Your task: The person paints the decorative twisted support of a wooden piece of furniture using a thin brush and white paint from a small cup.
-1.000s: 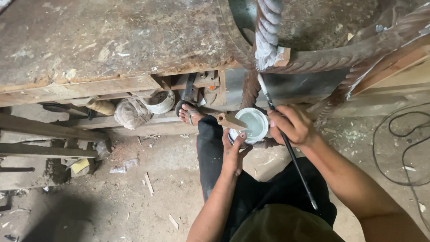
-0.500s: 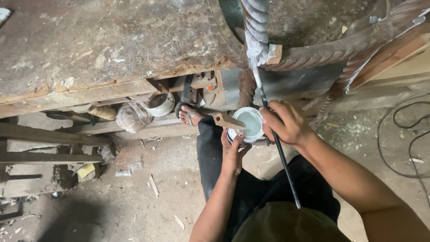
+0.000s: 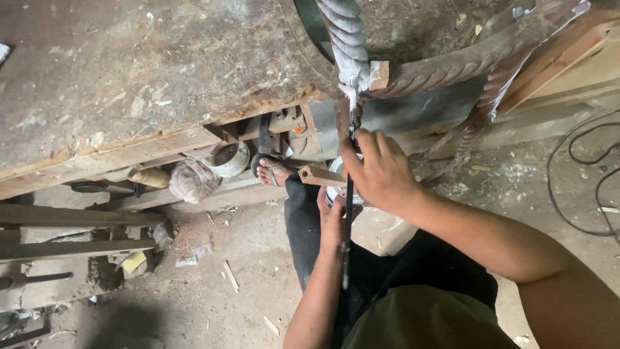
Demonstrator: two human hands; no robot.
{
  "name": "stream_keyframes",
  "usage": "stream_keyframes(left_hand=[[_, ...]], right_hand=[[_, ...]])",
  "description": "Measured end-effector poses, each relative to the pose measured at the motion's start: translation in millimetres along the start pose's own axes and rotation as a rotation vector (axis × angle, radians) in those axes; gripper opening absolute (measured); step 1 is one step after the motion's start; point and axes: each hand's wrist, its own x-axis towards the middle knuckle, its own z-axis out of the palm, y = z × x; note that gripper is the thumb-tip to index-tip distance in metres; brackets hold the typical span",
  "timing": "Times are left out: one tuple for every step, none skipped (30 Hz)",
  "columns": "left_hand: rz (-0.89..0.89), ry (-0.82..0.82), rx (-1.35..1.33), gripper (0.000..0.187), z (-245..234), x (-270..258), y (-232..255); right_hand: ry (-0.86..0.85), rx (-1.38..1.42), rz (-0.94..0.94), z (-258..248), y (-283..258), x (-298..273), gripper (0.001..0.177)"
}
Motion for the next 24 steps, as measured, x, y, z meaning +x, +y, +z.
stream_keyframes(left_hand=[[0.004, -0.005, 0.001, 0.115, -5, 3, -2], [0.003, 0.001, 0.018, 0.114, -10, 6, -5], [0.003, 0.007, 0.035, 0.113, -16, 8, -9], [0.002, 0.01, 0.032, 0.113, -9, 5, -5], [0.013, 0.001, 0.014, 0.117, -2, 2, -1], [0.022, -0.007, 0.0, 0.122, 4, -2, 3], [0.019, -0.004, -0.001, 0.122, 3, -4, 2], [0.019, -0.01, -0.002, 0.122, 2, -4, 2], [0.018, -0.017, -0.004, 0.121, 2, -3, 4], [0.024, -0.016, -0.009, 0.121, 3, -4, 7], [0.034, -0.026, -0.019, 0.119, 5, -3, 11], [0.036, -0.027, -0.029, 0.117, 3, -8, 11], [0.032, -0.017, -0.034, 0.117, 3, -10, 14], [0.04, -0.024, -0.024, 0.118, 4, -11, 15], [0.047, -0.031, -0.015, 0.119, 6, -13, 17], [0.042, -0.029, -0.017, 0.119, 7, -16, 19], [0.04, -0.028, -0.012, 0.119, 8, -19, 22], [0.038, -0.03, -0.006, 0.118, 11, -21, 24], [0.035, -0.031, -0.007, 0.118, 9, -18, 21], [0.043, -0.04, -0.001, 0.118, 7, -16, 17], [0.05, -0.05, 0.004, 0.117, 5, -14, 14], [0.05, -0.047, 0.004, 0.117, 5, -15, 13], [0.058, -0.054, 0.014, 0.117, 6, -15, 13], [0.07, -0.061, 0.023, 0.118, 7, -15, 13]], right_hand=[[0.005, -0.004, 0.0, -9, -5, 4, 0.019], [-0.006, -0.008, -0.021, -19, -11, 8, 0.022], [-0.017, -0.012, -0.041, -28, -17, 11, 0.025], [-0.02, -0.009, -0.044, -22, -15, 12, 0.025], [0.01, -0.027, -0.044, -16, -12, 12, 0.025], [0.038, -0.046, -0.041, -10, -10, 12, 0.026], [0.034, -0.045, -0.04, -11, -9, 3, 0.026], [-0.023, -0.086, -0.011, -11, -7, -2, 0.02], [-0.079, -0.127, 0.02, -10, -5, -8, 0.014], [-0.076, -0.125, 0.013, -17, 2, -14, 0.014], [-0.081, -0.008, 0.123, -23, 9, -21, 0.013], [-0.096, 0.115, 0.237, -31, 13, -31, 0.013], [-0.105, 0.123, 0.234, -38, 16, -38, 0.013], [-0.125, 0.301, 0.408, -45, 20, -45, 0.014], [-0.144, 0.479, 0.582, -53, 24, -53, 0.016], [-0.15, 0.479, 0.583, -58, 27, -52, 0.016], [-0.19, 0.534, 0.648, -63, 29, -50, 0.014], [-0.226, 0.587, 0.713, -68, 33, -48, 0.012], [-0.228, 0.585, 0.714, -68, 31, -46, 0.012], [-0.291, 0.58, 0.706, -67, 29, -45, 0.012], [-0.354, 0.575, 0.699, -67, 26, -43, 0.012], [-0.356, 0.577, 0.698, -58, 25, -46, 0.012], [-0.368, 0.596, 0.632, -50, 23, -48, 0.011], [-0.379, 0.615, 0.562, -41, 22, -50, 0.011]])
